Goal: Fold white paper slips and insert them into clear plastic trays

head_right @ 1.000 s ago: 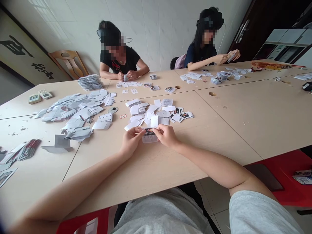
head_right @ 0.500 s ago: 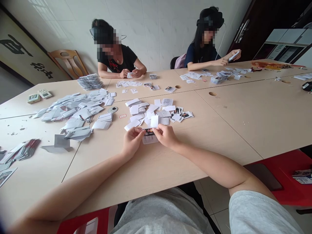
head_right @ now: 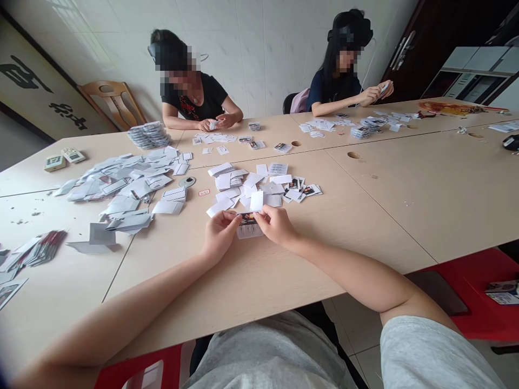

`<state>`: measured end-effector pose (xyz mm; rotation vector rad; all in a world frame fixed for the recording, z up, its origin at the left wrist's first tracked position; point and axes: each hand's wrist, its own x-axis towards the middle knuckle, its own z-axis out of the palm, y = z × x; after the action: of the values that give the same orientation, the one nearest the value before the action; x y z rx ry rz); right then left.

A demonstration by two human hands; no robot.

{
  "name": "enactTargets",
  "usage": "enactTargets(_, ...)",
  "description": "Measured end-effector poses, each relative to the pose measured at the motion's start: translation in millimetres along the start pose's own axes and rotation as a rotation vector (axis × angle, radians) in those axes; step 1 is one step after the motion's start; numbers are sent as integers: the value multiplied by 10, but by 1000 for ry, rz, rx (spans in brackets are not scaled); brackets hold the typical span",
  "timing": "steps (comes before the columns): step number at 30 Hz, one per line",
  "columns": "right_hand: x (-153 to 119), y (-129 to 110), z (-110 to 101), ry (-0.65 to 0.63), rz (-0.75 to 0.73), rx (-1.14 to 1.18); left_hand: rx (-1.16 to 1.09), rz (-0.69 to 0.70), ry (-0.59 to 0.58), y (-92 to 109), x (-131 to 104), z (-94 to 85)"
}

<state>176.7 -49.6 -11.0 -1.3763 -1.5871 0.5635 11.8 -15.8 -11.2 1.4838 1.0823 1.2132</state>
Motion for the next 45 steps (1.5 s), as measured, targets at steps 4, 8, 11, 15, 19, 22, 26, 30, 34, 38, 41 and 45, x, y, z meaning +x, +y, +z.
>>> enactTargets(4, 0, 3, 0, 3, -5, 0, -13, -9, -1, -2, 2, 1)
enactTargets(8, -3, 12, 2, 2, -2, -4, -24, -26, 7, 3, 3, 5)
enactTargets(11, -2, 17, 2, 1, 0, -5, -22, -26, 5, 5, 2, 7)
enactTargets(15, 1, 18, 4, 2, 0, -10, -5, -13, 5, 7, 0, 9)
enactTargets(19, 0, 4, 2, -1, -2, -7, -7, -17, -1, 10, 0, 9)
enactTargets(22, -1, -11, -2, -2, 1, -12, -6, -25, 1, 15, 1, 9)
enactTargets(26, 0, -12, -3, 3, 2, -17, -7, -31, 2, 15, 3, 9)
enactTargets(30, -1, 0, 1, 8, -4, -25, -1, -26, 4, 4, 4, 8)
enactTargets(34, -2, 13, 6, 7, -13, -24, -11, -10, -7, -10, 4, 9)
enactTargets(38, -5, 24, 11, 8, -4, -33, -5, -3, -9, -11, 0, 10)
enactTargets(41, -7, 25, 14, 10, 0, -41, 3, 1, -9, -9, 0, 10)
enactTargets(45, -5, 21, 18, 12, -5, -44, 10, 12, -4, -16, 4, 14)
